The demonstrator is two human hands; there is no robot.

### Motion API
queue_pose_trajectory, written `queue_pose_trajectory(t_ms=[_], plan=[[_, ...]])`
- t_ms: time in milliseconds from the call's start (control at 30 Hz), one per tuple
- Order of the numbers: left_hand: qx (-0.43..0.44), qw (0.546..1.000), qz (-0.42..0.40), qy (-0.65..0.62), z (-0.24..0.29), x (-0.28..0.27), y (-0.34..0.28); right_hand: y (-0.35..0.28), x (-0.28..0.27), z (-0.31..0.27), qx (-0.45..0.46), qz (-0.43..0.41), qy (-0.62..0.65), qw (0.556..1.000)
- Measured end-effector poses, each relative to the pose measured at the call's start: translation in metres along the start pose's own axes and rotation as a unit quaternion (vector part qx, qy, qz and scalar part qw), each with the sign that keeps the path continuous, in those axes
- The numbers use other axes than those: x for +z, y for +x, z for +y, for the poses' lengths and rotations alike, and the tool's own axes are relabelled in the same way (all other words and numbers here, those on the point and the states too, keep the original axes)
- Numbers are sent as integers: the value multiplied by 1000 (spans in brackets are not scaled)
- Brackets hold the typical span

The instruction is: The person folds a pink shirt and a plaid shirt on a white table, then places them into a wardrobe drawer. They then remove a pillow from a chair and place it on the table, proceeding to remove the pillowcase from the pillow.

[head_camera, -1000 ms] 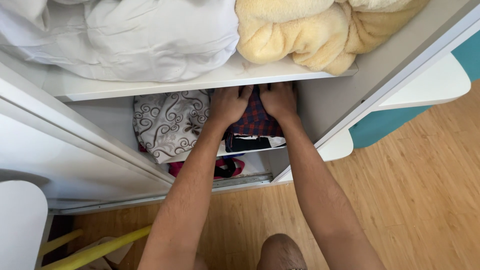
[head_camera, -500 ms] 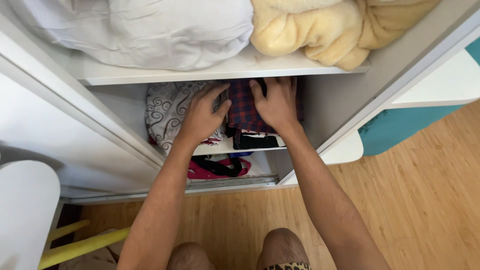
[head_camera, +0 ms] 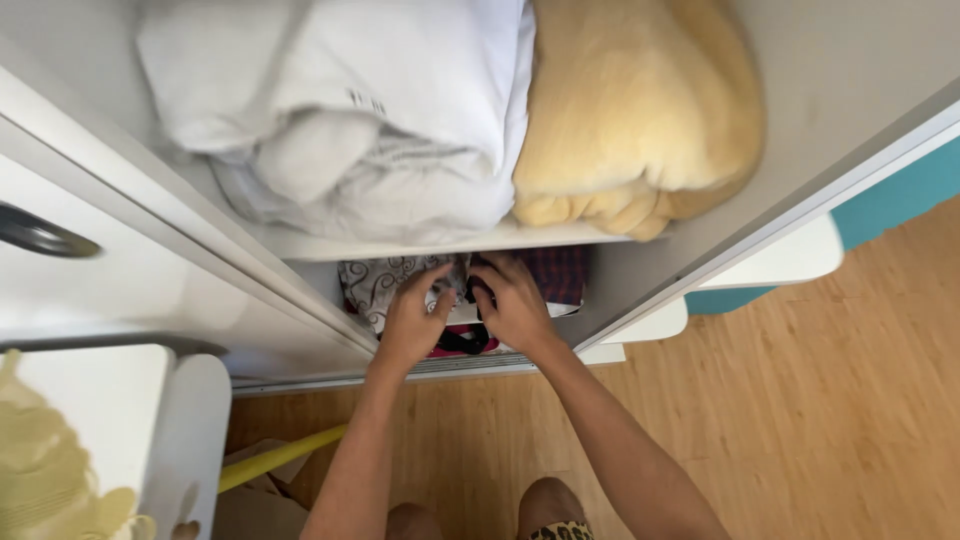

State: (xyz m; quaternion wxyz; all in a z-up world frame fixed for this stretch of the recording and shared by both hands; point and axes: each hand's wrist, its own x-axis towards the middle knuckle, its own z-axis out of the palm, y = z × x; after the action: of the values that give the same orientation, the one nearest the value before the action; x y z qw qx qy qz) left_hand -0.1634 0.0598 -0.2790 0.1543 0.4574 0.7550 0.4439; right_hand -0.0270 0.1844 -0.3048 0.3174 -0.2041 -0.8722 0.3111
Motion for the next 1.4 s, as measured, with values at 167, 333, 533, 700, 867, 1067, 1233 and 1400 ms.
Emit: queue_pose_trajectory(t_ms=[167,333,533,700,867,1067,1233,1400], plan=[[-19,1000,-15,4,49,-21,-22,-20,-44,-34,123,-33,83,988],[-29,999,-27,-28,109,-48,-45,-43,-99,-83,284,-92,152,942],[-180,978,-90,-58,216,-94,-76,-75,-158,-129,365,-143,255,884],[-130,973,-142,-124,238,-99,-102,-91,-193,-147,328,-83,246,908],[-120,976,-153,-99,284,-103,-92,-80,-239,-173,341,-47,252,904],[-74,971,-203,-105,316,-72,-71,-89,-286,-172,345,29,225,911],[-15,972,-220,-80,351,-14,-48,-101,-343,-150,374,52,188,907],[-36,959,-273,-70,422,56,-22,-126,-406,-88,385,85,206,896]])
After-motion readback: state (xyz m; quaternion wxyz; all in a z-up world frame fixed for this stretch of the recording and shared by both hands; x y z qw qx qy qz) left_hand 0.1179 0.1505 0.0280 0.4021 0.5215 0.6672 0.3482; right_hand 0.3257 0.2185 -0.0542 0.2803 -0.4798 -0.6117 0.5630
